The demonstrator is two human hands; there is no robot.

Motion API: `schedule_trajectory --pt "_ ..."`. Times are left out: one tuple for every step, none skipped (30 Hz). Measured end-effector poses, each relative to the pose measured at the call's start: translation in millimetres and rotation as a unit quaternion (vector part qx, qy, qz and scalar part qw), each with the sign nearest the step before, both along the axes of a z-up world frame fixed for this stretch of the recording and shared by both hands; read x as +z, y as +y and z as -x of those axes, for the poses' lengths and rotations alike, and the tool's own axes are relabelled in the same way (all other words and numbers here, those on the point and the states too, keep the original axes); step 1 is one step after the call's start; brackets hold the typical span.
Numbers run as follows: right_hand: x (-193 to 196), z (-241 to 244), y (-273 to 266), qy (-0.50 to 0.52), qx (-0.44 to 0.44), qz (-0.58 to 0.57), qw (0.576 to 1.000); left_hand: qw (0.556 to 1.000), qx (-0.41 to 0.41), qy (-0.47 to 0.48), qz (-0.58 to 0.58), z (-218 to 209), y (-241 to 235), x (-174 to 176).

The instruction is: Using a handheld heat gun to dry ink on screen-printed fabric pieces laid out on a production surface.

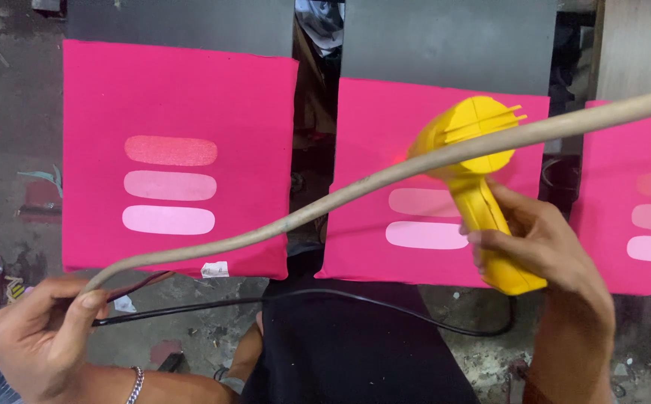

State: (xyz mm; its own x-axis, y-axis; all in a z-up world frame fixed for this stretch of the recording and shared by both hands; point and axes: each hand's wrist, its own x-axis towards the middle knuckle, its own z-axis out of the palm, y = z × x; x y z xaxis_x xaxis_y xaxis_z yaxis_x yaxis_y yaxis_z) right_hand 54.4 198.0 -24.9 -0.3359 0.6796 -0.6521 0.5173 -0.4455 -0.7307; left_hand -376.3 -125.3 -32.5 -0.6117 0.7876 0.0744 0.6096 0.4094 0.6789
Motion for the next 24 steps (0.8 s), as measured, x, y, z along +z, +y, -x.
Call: schedule_trajectory --pt "5.5 -1.3 0.2 -0.011 0.005 -0.002 1.000 1.000 -0.006 -0.010 -0.012 -2.3 1.7 3.5" --pt "2.6 -4.0 1.7 -0.010 0.005 -0.003 1.000 1.000 -0.007 -0.009 -0.013 -1.5 0.4 1.8" --pt "-0.3 -6.8 3.2 -0.024 0.021 0.000 0.999 1.000 0.000 -0.004 -0.007 -0.9 -1.0 0.1" --pt "-3.2 -10.2 3.7 -0.038 0.037 0.004 0.999 1.000 0.006 0.001 -0.001 -0.2 -2.2 -1.7" --pt "-2.9 -4.2 4.1 -0.038 0.036 0.003 0.999 1.000 0.004 0.001 -0.002 -0.1 -0.9 -1.8" --pt "-2.7 1.9 4.1 -0.027 0.025 -0.001 0.999 1.000 0.007 -0.004 0.005 0.0 -0.1 -1.1" --pt "-2.7 7.9 4.2 -0.016 0.015 -0.005 1.000 1.000 0.009 -0.010 0.011 -0.1 0.7 -0.5" --pt "-2.4 6.2 3.5 -0.016 0.013 -0.004 1.000 1.000 0.007 -0.009 0.012 1.2 -0.4 -1.0" --pt "-2.1 4.7 2.8 0.006 -0.007 0.003 1.000 1.000 0.002 0.006 0.011 2.5 -1.4 -1.4" --pt "-0.8 3.2 4.1 0.027 -0.026 0.008 0.999 1.000 -0.001 0.020 0.007 3.0 -1.7 -2.8" --pt "5.5 1.6 3.4 0.026 -0.027 0.007 0.999 1.000 -0.002 0.020 0.006 1.3 0.0 -1.5" --pt "11.4 0.6 2.8 -0.029 -0.002 -0.004 1.000 1.000 0.002 0.022 0.013 -0.3 0.9 0.2" --pt "17.1 -0.4 2.1 -0.084 0.022 -0.015 0.996 1.000 0.006 0.024 0.019 -2.0 1.9 1.9" --pt "16.3 1.8 3.8 -0.084 0.021 -0.014 0.996 1.000 0.005 0.024 0.019 0.0 1.1 0.1" --pt "15.2 3.7 5.6 -0.073 0.023 0.002 0.997 1.000 0.003 0.018 0.021 1.7 0.4 -1.9" --pt "14.2 4.6 6.1 -0.062 0.022 0.019 0.998 1.000 -0.002 0.012 0.023 3.7 0.0 -4.0" --pt "9.4 3.1 5.2 -0.062 0.019 0.020 0.998 1.000 -0.004 0.012 0.023 2.0 2.2 -3.1" --pt "4.4 2.1 4.3 -0.018 -0.008 0.012 1.000 1.000 -0.001 0.011 0.016 0.3 3.6 -1.6" --pt "-0.4 1.5 3.3 0.027 -0.036 0.004 0.999 1.000 0.002 0.010 0.008 -1.2 4.9 0.0" --pt "-1.1 -5.8 2.9 0.026 -0.037 0.004 0.999 1.000 0.001 0.010 0.008 -2.1 3.6 -0.9" --pt "-1.6 -12.8 2.5 0.021 -0.019 -0.005 1.000 1.000 0.013 0.011 0.010 -2.7 2.3 -1.6" --pt "-2.0 -19.3 3.5 0.015 0.001 -0.014 1.000 0.999 0.026 0.013 0.012 -3.7 1.1 -2.3" --pt "4.0 -17.3 2.4 0.016 0.002 -0.015 1.000 0.999 0.027 0.014 0.010 -2.6 0.9 -3.5" --pt "9.8 -15.6 0.1 0.006 -0.022 0.003 1.000 1.000 0.024 0.009 0.017 -1.3 0.2 -4.3"
